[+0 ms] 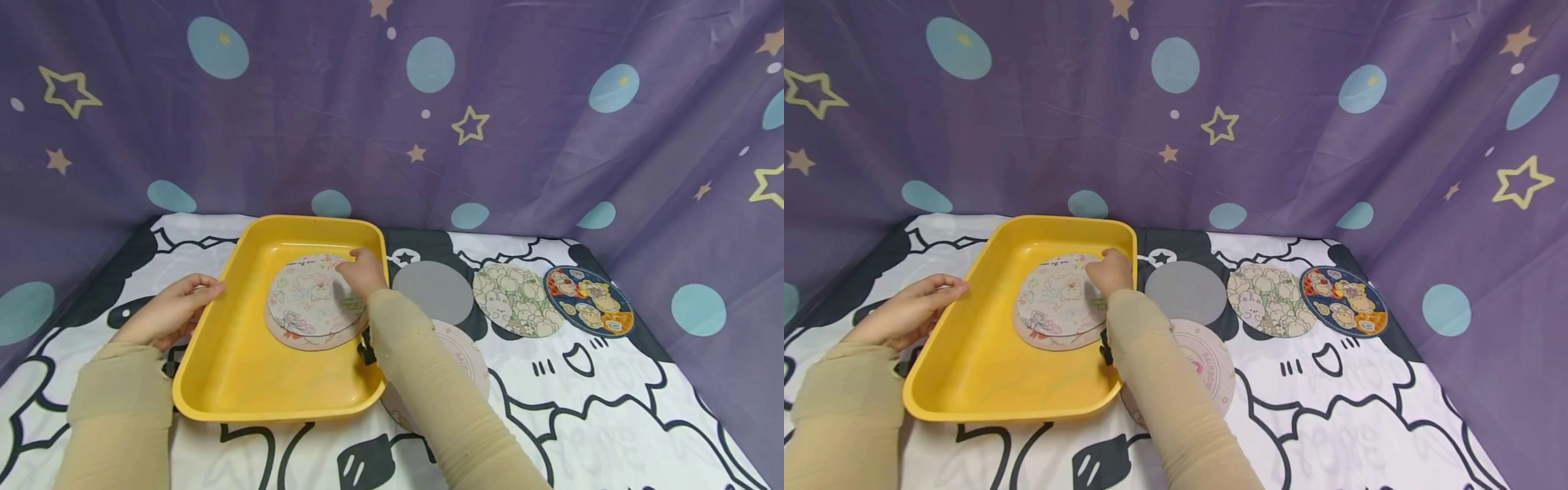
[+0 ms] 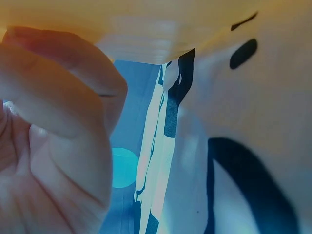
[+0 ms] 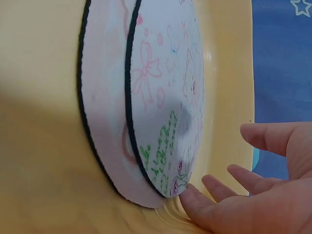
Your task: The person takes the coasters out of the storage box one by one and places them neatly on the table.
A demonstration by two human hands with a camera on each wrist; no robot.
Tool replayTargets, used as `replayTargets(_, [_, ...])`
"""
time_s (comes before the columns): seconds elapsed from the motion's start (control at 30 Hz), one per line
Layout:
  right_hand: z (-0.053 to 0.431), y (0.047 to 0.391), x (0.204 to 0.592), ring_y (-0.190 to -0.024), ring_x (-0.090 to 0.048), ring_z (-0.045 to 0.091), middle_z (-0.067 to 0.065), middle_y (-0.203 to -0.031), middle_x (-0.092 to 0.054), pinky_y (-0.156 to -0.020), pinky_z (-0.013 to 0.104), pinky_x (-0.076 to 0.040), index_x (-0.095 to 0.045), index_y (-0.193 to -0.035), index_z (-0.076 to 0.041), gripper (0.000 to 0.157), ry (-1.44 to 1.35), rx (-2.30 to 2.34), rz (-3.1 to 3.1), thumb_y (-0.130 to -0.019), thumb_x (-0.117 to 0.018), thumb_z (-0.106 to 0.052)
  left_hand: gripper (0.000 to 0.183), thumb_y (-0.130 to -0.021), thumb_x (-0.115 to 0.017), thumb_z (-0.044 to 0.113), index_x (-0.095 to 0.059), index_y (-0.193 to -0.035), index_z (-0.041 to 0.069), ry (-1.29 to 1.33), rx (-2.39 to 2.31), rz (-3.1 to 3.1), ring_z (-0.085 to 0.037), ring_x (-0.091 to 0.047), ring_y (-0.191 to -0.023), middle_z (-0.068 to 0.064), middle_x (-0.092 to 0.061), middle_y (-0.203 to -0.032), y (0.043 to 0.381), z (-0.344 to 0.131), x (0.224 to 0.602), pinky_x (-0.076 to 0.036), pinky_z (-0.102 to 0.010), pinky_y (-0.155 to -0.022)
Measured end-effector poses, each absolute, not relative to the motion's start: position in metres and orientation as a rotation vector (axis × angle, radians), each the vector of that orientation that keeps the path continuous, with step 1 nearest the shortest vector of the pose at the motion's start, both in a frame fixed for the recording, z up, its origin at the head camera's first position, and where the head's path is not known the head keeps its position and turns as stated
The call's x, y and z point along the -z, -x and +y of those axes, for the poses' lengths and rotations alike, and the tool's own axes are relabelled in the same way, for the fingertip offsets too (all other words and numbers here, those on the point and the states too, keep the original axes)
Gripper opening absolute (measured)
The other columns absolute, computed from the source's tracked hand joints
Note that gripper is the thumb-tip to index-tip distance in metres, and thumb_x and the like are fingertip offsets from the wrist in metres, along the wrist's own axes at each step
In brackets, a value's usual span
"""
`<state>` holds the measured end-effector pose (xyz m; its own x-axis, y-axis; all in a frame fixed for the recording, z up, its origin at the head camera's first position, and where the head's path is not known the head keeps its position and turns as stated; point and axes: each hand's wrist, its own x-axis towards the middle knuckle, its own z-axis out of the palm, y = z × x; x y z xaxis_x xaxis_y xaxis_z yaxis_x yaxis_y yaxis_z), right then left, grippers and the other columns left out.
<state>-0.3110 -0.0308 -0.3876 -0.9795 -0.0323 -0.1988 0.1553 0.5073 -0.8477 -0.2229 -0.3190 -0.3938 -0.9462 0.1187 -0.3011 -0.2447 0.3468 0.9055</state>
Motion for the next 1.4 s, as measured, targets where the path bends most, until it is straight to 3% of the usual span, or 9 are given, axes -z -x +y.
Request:
replayTargets(0.67, [-0.03, 0.315, 0.3886, -0.126, -0.054, 0.027, 0.012, -0.138, -0.058, -0.111, 0.041, -0.041, -0.055, -0.137, -0.002, 0.043, -0.102, 1.525, 2.548, -0.095, -0.06, -0.01, 0.048, -0.104, -0.045, 0.046, -0.035, -0.124, 0.004, 0.133, -1.61, 2.308, -0.012, -0.067, -0.076, 0.004, -0.067, -0.091, 0.224, -0.3181, 0.3939, -0.058, -0.032, -0.067])
replayTargets(1.2, [-0.0295, 0.3169, 0.3934, -0.103, -0.061, 0.024, 0.01, -0.116, -0.068, -0.097, 0.04, -0.05, -0.072, -0.112, -0.005, 0.025, -0.048, 1.462, 2.579, -0.09, -0.063, -0.01, 0.052, -0.104, -0.044, 0.047, -0.034, -0.126, 0.002, 0.127, -1.584, 2.328, -0.013, -0.065, -0.077, 0.003, -0.065, -0.093, 0.2233, -0.3183, 0.3934, -0.056, -0.032, -0.067])
replayTargets(1.4, [-0.0302, 0.3178, 0.3937, -0.101, -0.06, 0.023, 0.01, -0.115, -0.068, -0.097, 0.04, -0.05, -0.071, -0.113, -0.004, 0.024, -0.051, 1.459, 2.562, -0.091, -0.064, -0.011, 0.052, -0.103, -0.045, 0.047, -0.034, -0.126, 0.002, 0.133, -1.575, 2.336, -0.013, -0.064, -0.076, 0.003, -0.065, -0.093, 0.2234, -0.3184, 0.394, -0.055, -0.031, -0.066])
